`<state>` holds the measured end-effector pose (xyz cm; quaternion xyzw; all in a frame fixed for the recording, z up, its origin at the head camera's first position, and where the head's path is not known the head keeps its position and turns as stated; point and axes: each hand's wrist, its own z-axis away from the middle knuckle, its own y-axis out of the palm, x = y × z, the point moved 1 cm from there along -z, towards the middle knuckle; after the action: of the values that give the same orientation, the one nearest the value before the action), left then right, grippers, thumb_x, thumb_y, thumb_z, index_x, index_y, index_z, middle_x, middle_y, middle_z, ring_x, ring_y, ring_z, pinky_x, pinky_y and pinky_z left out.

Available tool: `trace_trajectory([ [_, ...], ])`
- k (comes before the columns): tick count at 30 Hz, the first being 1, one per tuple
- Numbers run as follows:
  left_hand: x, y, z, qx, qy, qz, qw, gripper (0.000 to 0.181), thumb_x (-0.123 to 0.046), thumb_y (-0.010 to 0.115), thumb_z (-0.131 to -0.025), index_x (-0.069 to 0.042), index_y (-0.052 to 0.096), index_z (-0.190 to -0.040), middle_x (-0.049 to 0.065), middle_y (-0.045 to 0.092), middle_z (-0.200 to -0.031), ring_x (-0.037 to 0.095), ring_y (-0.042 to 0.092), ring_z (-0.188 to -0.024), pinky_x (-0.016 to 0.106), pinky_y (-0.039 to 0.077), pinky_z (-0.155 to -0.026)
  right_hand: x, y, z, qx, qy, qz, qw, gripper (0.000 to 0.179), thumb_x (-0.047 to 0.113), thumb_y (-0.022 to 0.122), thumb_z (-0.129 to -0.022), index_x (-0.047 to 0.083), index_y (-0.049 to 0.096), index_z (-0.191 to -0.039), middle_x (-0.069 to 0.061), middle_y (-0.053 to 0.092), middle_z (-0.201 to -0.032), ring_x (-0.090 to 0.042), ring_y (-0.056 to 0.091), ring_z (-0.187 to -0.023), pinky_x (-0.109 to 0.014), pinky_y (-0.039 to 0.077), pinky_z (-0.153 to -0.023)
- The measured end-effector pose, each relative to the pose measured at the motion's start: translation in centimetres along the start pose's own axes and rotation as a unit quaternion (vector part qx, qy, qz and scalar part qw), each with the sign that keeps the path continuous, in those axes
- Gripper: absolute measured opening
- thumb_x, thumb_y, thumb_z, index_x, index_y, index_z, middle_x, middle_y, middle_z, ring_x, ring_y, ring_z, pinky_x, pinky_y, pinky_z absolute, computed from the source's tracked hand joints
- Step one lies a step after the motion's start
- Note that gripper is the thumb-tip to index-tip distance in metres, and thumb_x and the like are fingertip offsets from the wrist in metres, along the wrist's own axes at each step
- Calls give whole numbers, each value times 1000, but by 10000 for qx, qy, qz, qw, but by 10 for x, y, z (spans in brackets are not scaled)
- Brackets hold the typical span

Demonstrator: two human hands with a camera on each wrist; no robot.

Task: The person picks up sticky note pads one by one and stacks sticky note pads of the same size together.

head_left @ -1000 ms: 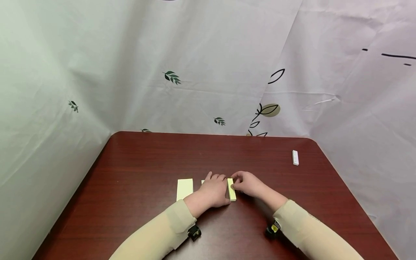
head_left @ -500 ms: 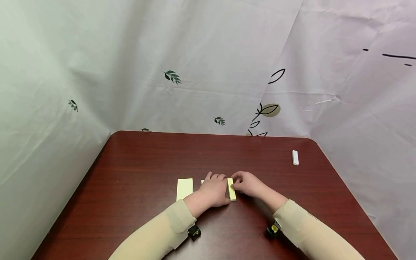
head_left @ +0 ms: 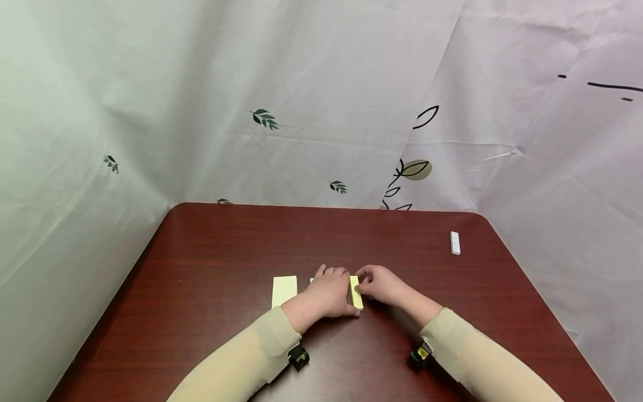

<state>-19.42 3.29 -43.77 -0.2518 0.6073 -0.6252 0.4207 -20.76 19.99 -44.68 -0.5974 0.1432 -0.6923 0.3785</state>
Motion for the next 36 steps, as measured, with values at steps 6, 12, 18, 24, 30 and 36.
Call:
trace_trajectory([
  [6,1,1,-2,-15,-4,90,10000,82,-64,72,-79,-10,54,-137,5,55,-135,28,47,-130,51,25,-114,1,-1,0,0,-44,4,10000,31,9,70,-85,-1,64,-114,-1,62,-71,-13,55,-56,-28,46,-53],
  [12,0,-1,-2,18,-58,-30,10000,81,-65,73,-77,-11,57,-134,5,55,-134,27,48,-129,50,27,-114,2,-1,0,6,-76,43,10000,31,9,70,-85,-2,64,-113,-1,61,-68,-12,54,-55,-27,45,-53],
  [18,-2,-4,-1,53,-88,-171,9998,80,-65,74,-77,-10,58,-133,5,55,-134,27,49,-127,49,28,-113,1,0,0,4,-76,73,9999,30,11,70,-87,-2,64,-113,-1,61,-69,-12,54,-55,-27,45,-53],
  [24,-4,-4,-3,159,-128,-233,9995,82,-65,74,-76,-10,57,-134,5,55,-136,26,49,-128,49,28,-113,0,-3,3,-200,-105,272,9994,24,18,65,-93,3,65,-112,0,61,-73,-12,54,-58,-29,46,-56],
  [30,-5,-5,-5,219,-112,-253,9994,82,-65,73,-77,-9,57,-135,7,54,-137,27,48,-129,49,28,-113,-2,-12,14,-822,-521,1309,9866,31,30,63,-97,9,64,-121,-1,65,-99,-17,62,-88,-38,50,-79],
  [36,-5,-7,-4,171,-104,-234,9995,80,-64,76,-75,-8,60,-130,6,57,-130,26,51,-123,47,35,-108,-6,-25,28,-1390,-1404,2705,9422,59,43,55,-100,6,47,-145,-17,49,-144,-34,45,-134,-55,37,-106],
])
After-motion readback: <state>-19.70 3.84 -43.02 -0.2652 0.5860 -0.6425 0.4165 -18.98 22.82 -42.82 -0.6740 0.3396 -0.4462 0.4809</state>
